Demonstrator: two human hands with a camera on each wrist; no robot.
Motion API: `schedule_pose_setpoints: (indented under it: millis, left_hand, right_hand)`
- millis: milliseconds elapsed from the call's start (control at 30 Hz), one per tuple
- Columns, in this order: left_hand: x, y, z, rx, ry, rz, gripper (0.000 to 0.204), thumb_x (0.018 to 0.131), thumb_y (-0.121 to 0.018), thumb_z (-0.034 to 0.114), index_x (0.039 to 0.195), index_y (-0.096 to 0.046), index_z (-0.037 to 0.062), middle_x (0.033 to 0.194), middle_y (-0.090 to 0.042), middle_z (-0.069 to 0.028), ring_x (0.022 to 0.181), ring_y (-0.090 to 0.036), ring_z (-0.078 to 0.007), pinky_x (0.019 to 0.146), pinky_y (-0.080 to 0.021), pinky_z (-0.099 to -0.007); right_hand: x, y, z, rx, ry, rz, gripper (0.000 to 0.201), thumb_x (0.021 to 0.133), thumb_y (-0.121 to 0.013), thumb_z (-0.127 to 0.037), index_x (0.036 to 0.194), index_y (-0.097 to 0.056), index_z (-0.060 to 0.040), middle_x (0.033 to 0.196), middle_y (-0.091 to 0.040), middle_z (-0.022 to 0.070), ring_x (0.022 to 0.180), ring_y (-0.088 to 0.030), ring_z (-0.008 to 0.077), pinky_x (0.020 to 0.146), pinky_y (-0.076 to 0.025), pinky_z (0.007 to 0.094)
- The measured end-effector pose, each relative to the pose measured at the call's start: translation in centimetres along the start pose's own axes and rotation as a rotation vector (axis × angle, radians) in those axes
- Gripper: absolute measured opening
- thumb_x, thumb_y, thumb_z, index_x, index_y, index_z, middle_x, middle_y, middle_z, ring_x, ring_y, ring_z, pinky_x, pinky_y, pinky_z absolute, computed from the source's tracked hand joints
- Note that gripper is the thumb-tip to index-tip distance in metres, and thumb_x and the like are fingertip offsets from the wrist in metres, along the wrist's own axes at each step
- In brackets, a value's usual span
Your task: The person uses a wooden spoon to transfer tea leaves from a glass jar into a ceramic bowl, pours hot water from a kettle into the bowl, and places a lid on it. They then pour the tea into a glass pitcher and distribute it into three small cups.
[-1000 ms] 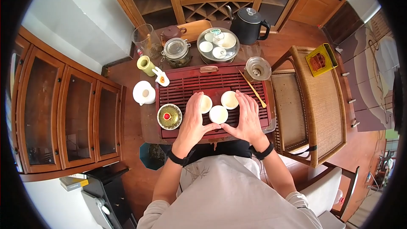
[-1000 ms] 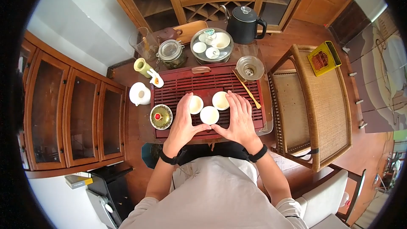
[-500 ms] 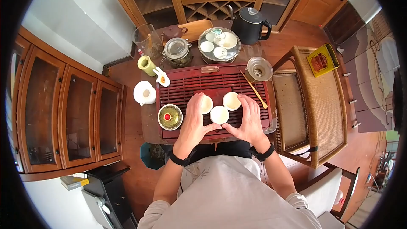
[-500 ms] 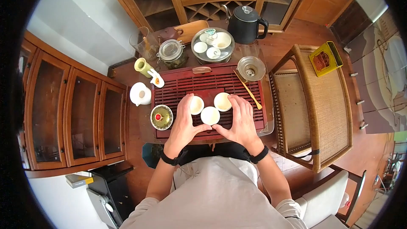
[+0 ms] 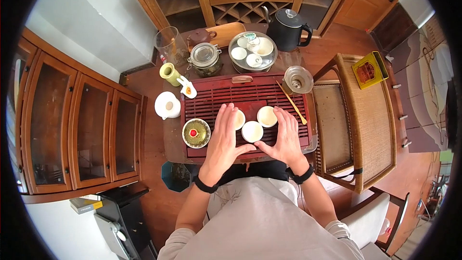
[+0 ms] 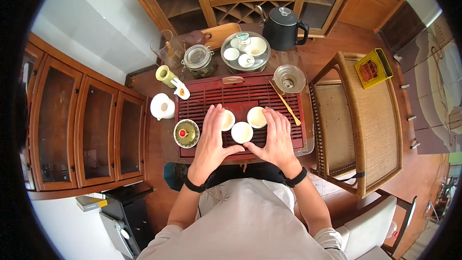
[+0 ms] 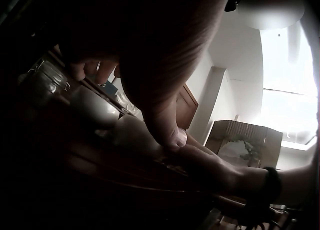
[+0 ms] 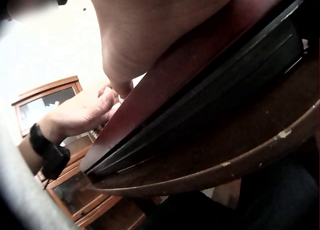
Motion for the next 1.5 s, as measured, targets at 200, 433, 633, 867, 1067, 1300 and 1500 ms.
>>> schedule_pose_setpoints:
  millis: [200,433,633,867,1067,1300,1500]
  left_hand:
    - [0.2,2.5,3.1,-0.008,-0.151,0.011,0.111,0.074,-0.096,0.038,0.159,-0.039,-0.0048,0.166,-0.041,-0.0255,0.157,-0.035,-0.0474,0.126,-0.040,-0.0533]
    - [-2.1,7.3,4.2,0.013,-0.201,0.277,0.059,0.080,-0.095,0.027,0.130,-0.072,0.0062,0.153,-0.059,-0.0186,0.144,-0.053,-0.0455,0.117,-0.046,-0.0556]
    - [-5.0,9.1,0.4,0.037,-0.006,0.493,0.010,0.094,-0.078,0.009,0.103,-0.075,0.0049,0.135,-0.068,-0.0143,0.130,-0.062,-0.0409,0.108,-0.050,-0.0501]
    - [-6.8,8.2,-3.5,-0.121,0.164,0.554,0.019,0.108,-0.067,0.018,0.102,-0.070,0.0004,0.129,-0.069,-0.0160,0.129,-0.064,-0.0363,0.110,-0.049,-0.0471]
    - [-8.2,7.3,-5.7,-0.241,0.219,0.594,0.010,0.103,-0.072,0.010,0.104,-0.067,0.0014,0.131,-0.068,-0.0170,0.127,-0.064,-0.0338,0.110,-0.049,-0.0458]
    - [-7.0,6.7,-5.7,-0.122,0.052,0.472,0.065,0.079,-0.096,0.013,0.130,-0.056,0.0070,0.152,-0.053,-0.0208,0.141,-0.054,-0.0353,0.116,-0.047,-0.0483]
    - [-6.3,5.7,-6.4,-0.011,-0.003,0.353,0.084,0.072,-0.101,0.021,0.141,-0.055,0.0137,0.160,-0.044,-0.0256,0.141,-0.053,-0.0458,0.114,-0.049,-0.0554]
  right_hand:
    - [0.0,0.0,0.0,0.007,0.007,0.005,0.110,0.080,-0.088,-0.057,0.159,-0.037,-0.0012,0.159,-0.047,0.0249,0.141,-0.048,0.0453,0.119,-0.036,0.0581]
    - [0.0,0.2,-0.2,0.011,-0.008,-0.020,0.111,0.080,-0.088,-0.057,0.160,-0.035,-0.0014,0.162,-0.044,0.0251,0.142,-0.046,0.0463,0.120,-0.035,0.0592]
    - [0.0,0.2,-0.1,-0.002,0.009,-0.023,0.110,0.081,-0.087,-0.058,0.160,-0.036,-0.0008,0.162,-0.044,0.0248,0.142,-0.047,0.0462,0.119,-0.035,0.0591]
    - [0.0,0.3,-0.1,-0.005,0.007,-0.030,0.109,0.082,-0.086,-0.058,0.160,-0.036,-0.0009,0.162,-0.045,0.0249,0.141,-0.047,0.0463,0.119,-0.034,0.0592]
    - [0.0,0.1,-0.1,0.009,0.015,-0.017,0.107,0.082,-0.087,-0.056,0.159,-0.037,-0.0014,0.162,-0.045,0.0254,0.141,-0.047,0.0462,0.120,-0.034,0.0595]
    - [-0.2,-0.2,0.1,-0.012,0.020,-0.020,0.108,0.081,-0.089,-0.054,0.159,-0.036,-0.0004,0.161,-0.045,0.0260,0.142,-0.048,0.0459,0.120,-0.034,0.0595]
    - [-0.1,-0.3,-0.1,-0.024,0.029,-0.014,0.107,0.082,-0.088,-0.055,0.158,-0.037,-0.0003,0.160,-0.046,0.0262,0.142,-0.048,0.0456,0.120,-0.035,0.0593]
Point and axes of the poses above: each hand's wrist, its own x-axis towards the middle knuckle, its own y-axis out of the back of the hand, z = x × y, the point moved 2 cm from there along x, towards the middle knuckle
